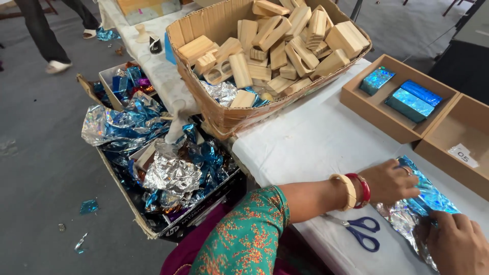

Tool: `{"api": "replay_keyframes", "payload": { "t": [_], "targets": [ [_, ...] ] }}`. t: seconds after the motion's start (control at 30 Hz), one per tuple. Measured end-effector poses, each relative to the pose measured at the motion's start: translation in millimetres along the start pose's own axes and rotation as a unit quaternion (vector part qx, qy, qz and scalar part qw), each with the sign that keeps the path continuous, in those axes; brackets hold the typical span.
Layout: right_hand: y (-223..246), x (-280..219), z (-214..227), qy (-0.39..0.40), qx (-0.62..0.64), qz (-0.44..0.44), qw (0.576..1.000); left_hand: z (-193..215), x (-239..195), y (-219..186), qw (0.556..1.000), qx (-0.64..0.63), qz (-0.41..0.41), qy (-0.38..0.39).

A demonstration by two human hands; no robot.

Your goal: The person wipes a small wooden block with a cloth, then places it on a sheet of shiny blue foil. They use scissors to trim the foil around the block and proceed to wrap the block tightly in the foil, folding the edges and securing the package.

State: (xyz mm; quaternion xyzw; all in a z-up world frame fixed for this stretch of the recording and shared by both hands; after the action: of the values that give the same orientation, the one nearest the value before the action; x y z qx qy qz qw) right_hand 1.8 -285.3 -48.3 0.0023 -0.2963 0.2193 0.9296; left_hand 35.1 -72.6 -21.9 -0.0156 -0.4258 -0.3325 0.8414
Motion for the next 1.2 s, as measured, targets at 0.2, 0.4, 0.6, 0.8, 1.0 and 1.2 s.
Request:
{"api": "replay_keyframes", "payload": {
  "t": [0.2,0.4,0.6,0.8,1.0,1.2],
  "targets": [
    [25.5,23.1,53.0,0.098,0.060,-0.006,0.993,-11.4,-14.8,33.1,0.998,-0.058,-0.023,-0.028],
    [44.7,44.5,110.3,0.091,0.153,0.070,0.982,49.5,42.6,42.6,0.981,-0.189,0.016,-0.035],
    [48.0,44.0,105.7,0.155,0.130,0.113,0.973,8.6,91.9,-5.3,0.953,-0.277,-0.088,0.087],
    [33.9,50.2,101.1,0.107,0.195,0.157,0.962,-27.4,67.9,11.5,0.904,-0.291,-0.113,0.294],
    [-25.9,45.1,118.7,-0.048,0.289,-0.083,0.953,-23.1,54.8,10.1,0.894,-0.372,-0.127,0.214],
    [-38.5,52.7,92.4,0.064,0.337,-0.078,0.936,-17.3,67.0,19.7,0.922,-0.311,-0.132,0.190]
  ]
}}
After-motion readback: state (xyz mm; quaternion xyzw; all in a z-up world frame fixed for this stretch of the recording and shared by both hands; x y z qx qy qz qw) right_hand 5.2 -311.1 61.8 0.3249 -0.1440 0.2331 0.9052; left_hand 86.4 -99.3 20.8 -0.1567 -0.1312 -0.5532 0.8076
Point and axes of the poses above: each hand's wrist, its own x-axis towards the middle knuckle, its own z-axis out of the back of the hand, y = z × x, the point moved 5 cm from there along x, towards the middle knuckle, and after that the axes turned 7 degrees about x, right-handed, at the moved point
